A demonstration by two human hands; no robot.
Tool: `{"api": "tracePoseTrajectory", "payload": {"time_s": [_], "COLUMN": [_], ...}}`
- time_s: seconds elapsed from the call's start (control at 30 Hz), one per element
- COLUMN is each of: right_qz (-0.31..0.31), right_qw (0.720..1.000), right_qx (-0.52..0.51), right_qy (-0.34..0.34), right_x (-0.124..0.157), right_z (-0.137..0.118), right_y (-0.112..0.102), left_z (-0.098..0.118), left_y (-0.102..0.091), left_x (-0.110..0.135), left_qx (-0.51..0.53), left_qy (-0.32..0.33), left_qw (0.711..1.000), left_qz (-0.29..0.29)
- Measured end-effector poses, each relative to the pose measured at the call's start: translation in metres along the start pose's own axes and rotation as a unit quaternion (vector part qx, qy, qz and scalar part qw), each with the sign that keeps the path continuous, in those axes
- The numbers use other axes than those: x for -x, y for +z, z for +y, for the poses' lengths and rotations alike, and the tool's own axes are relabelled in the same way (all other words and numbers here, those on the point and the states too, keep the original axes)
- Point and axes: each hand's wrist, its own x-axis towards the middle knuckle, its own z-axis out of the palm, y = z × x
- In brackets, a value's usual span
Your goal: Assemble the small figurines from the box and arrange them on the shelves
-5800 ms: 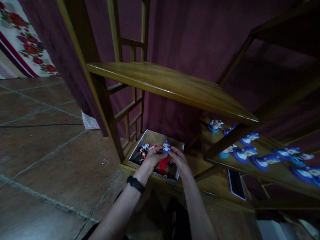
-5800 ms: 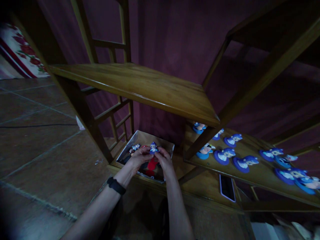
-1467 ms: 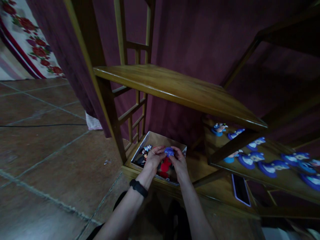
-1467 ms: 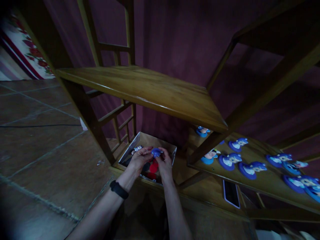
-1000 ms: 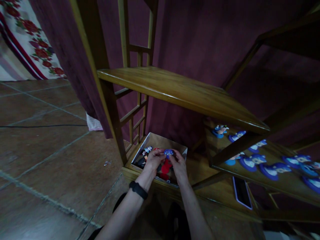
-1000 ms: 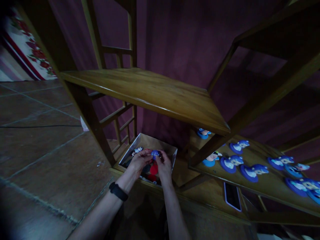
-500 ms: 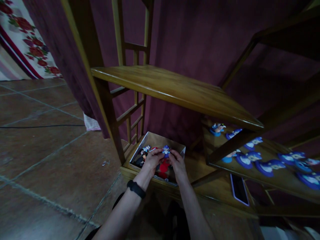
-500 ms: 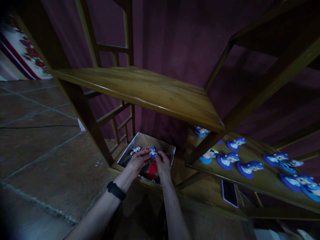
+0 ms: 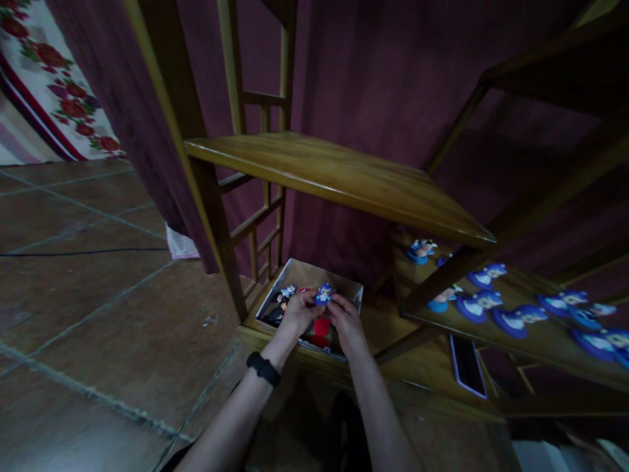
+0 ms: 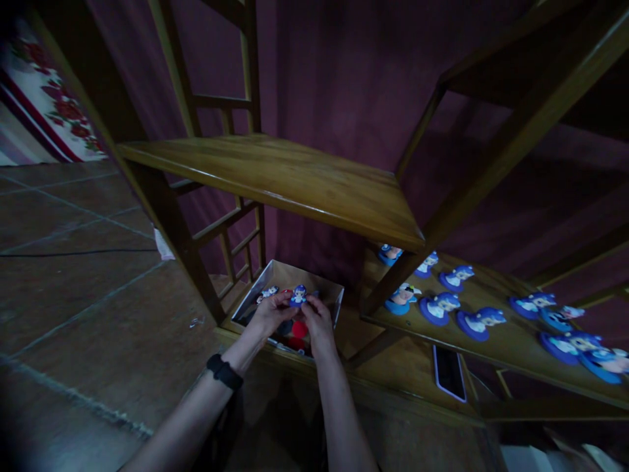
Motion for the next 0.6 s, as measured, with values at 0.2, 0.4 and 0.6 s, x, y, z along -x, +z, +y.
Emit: {"api": "tracePoseTrajectory", "payload": {"time_s": [0.2,0.4,0.6], "right_qz": [0.01,0.019,0.023], "right_qw": [1.0,1.0,0.999], "right_qx": [-0.016,-0.012,-0.026], "right_qy": [-0.01,-0.011,-0.003], "right_x": [0.001,0.001,0.002], "right_z": [-0.002,-0.002,-0.001], "right_y": [-0.001,-0.004,-0.002], "left_z": [0.009,0.004,-0.002], "left_y": [0.008,0.009,0.002], "left_x": [0.002,-0.004,-0.008], "left_qx": [-0.058,-0.032,-0.019], "left_qy": [0.04,0.037,0.022], "left_qw": [0.998,0.999,0.999], "left_qz": [0.002,-0.016,-0.021]}}
